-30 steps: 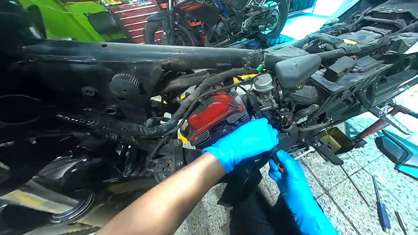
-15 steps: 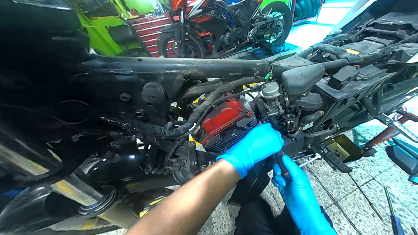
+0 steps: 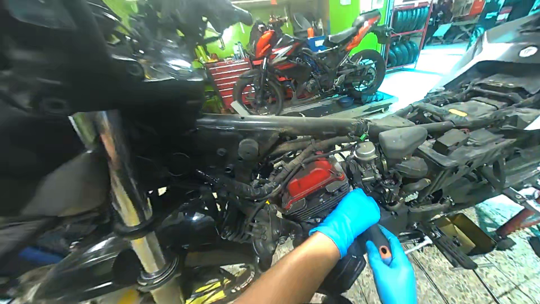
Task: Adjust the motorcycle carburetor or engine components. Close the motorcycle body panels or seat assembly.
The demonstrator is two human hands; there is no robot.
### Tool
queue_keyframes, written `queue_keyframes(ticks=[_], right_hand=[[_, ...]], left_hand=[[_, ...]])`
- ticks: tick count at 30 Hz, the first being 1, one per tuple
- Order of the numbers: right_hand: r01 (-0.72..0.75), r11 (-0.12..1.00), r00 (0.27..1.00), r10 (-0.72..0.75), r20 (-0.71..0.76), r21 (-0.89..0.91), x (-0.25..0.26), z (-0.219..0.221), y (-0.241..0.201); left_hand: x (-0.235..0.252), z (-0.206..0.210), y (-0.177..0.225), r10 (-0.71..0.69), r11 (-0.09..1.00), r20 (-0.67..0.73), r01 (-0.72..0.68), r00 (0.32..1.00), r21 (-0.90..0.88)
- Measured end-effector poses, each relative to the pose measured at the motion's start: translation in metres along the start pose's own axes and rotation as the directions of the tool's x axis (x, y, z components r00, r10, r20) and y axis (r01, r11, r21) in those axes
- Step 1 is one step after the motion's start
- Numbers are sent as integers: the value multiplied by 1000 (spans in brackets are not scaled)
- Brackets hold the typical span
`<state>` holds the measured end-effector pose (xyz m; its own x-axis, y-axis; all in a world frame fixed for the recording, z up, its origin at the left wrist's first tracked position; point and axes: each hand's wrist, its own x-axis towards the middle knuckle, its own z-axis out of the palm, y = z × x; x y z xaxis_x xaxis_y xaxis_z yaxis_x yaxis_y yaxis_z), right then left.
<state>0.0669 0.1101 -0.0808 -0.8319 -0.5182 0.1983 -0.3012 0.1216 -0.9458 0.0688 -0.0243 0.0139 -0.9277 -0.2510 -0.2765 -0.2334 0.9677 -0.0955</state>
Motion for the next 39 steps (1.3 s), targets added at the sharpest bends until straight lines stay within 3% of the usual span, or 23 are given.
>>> queue_keyframes(ticks=[3, 4, 6, 7, 9, 11, 13, 15, 17, 19, 20, 22, 23, 25, 27, 28, 30, 31, 32, 34, 36, 38, 39], right_hand=[[349, 841, 906, -416, -81, -414, 11, 4, 23], [312, 887, 933, -353, -66, -341, 8, 0, 22], [-52, 984, 996, 39, 80, 168, 1, -10, 11], [-275, 845, 959, 207, 194, 459, 1, -10, 7], [-435, 678, 900, 343, 268, 593, 2, -8, -1], [-118, 971, 993, 117, 19, 206, 0, -6, 3], [284, 913, 947, -316, -66, -294, 6, -5, 21], [338, 872, 923, -381, -58, -356, 10, -5, 27], [25, 999, 999, -26, 42, 21, 2, -13, 15], [-433, 709, 900, 312, 304, 556, 4, -14, 4], [-516, 578, 856, 339, 390, 632, 6, -14, 2], [-274, 872, 960, 219, 177, 406, 6, -10, 2], [-25, 998, 999, 23, 43, 51, 6, -10, 7], [304, 882, 936, -347, -59, -361, 13, -6, 25], [208, 958, 976, -216, -21, -195, 10, -9, 25], [-5, 995, 997, -3, 82, 101, 6, -13, 20], [-438, 671, 894, 256, 367, 599, 5, -14, 13], [-480, 606, 875, 273, 401, 634, 6, -13, 12], [-376, 748, 922, 243, 301, 547, 6, -11, 11], [60, 998, 998, -60, 12, -7, 7, -6, 19], [260, 938, 960, -276, -40, -227, 10, -5, 31], [-30, 993, 995, 20, 96, 113, 3, -13, 21], [-257, 885, 960, 190, 204, 389, 2, -15, 13]], left_hand=[[8, 9, 0, 19, 997, -41, -16, 999, 75], [9, 10, 2, 18, 996, -28, -16, 999, 93], [11, 11, 4, 27, 993, -41, -22, 999, 117], [12, 10, 4, 20, 995, -36, -16, 999, 98], [12, 9, 4, 15, 997, -24, -13, 1000, 71], [9, 12, 3, 27, 997, -63, -22, 998, 80], [9, 13, 3, 31, 995, -82, -23, 996, 101], [10, 13, 3, 36, 991, -88, -24, 995, 132], [10, 15, 4, 48, 988, -91, -34, 995, 148], [11, 14, 3, 59, 987, -83, -45, 995, 157], [11, 14, 3, 65, 985, -84, -50, 994, 162], [10, 17, 0, 79, 984, -111, -60, 991, 170], [10, 18, -1, 81, 983, -123, -59, 989, 174], [10, 19, 0, 80, 976, -124, -53, 989, 211], [11, 22, 0, 88, 970, -154, -49, 984, 239], [10, 23, 0, 92, 970, -173, -49, 981, 237], [10, 22, -1, 80, 971, -166, -39, 983, 235], [10, 21, -1, 77, 970, -157, -38, 985, 240], [10, 20, -1, 71, 968, -140, -35, 988, 247], [10, 21, -2, 80, 966, -145, -41, 986, 254], [11, 22, -2, 83, 968, -156, -43, 984, 249], [11, 21, 0, 71, 972, -149, -35, 986, 232], [11, 20, 1, 62, 974, -141, -29, 988, 226]])
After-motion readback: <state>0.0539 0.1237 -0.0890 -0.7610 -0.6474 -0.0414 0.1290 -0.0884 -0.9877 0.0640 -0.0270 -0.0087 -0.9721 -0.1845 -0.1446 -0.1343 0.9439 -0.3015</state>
